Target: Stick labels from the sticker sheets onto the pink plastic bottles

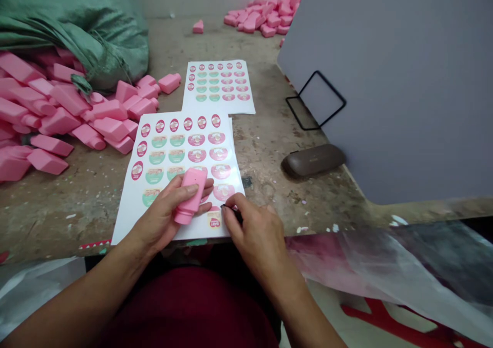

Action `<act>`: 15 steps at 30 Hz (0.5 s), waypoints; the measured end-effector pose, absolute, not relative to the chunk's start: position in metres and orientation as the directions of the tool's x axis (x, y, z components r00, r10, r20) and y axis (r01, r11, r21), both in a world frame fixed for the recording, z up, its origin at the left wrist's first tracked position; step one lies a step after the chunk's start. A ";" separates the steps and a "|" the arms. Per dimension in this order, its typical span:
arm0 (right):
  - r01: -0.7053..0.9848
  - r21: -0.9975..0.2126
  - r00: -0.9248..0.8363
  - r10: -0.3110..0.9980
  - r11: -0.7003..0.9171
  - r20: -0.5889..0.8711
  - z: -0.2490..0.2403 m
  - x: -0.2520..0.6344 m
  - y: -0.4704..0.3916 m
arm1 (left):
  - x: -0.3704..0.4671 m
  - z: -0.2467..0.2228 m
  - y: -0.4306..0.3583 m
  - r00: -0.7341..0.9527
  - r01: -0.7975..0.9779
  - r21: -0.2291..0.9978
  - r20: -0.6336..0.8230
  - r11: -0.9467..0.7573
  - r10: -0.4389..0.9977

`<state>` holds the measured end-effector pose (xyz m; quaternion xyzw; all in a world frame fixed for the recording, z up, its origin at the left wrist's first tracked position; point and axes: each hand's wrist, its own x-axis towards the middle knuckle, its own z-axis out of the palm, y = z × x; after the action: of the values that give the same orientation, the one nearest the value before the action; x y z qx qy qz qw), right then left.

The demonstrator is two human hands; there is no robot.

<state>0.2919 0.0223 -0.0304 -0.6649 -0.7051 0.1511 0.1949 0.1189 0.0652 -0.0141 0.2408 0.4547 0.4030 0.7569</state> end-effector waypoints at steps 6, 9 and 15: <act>0.770 -0.637 -0.012 0.998 -0.026 -0.055 -0.032 0.300 0.023 | 0.117 -0.019 0.069 0.255 -0.473 0.660 -0.532 0.584 0.808; 0.841 -0.539 -0.047 0.998 0.056 0.029 -0.031 0.296 0.018 | 0.118 -0.020 0.072 0.236 -0.535 0.612 -0.554 0.582 0.799; 0.653 -0.757 -0.156 0.974 -0.022 -0.163 -0.012 0.291 0.007 | 0.119 -0.020 0.073 0.195 -0.573 0.596 -0.568 0.563 0.800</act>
<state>0.2912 0.0067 -0.0118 -0.6120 -0.6648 0.3692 0.2174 0.1190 0.0730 -0.0196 0.1266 0.4470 0.4501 0.7626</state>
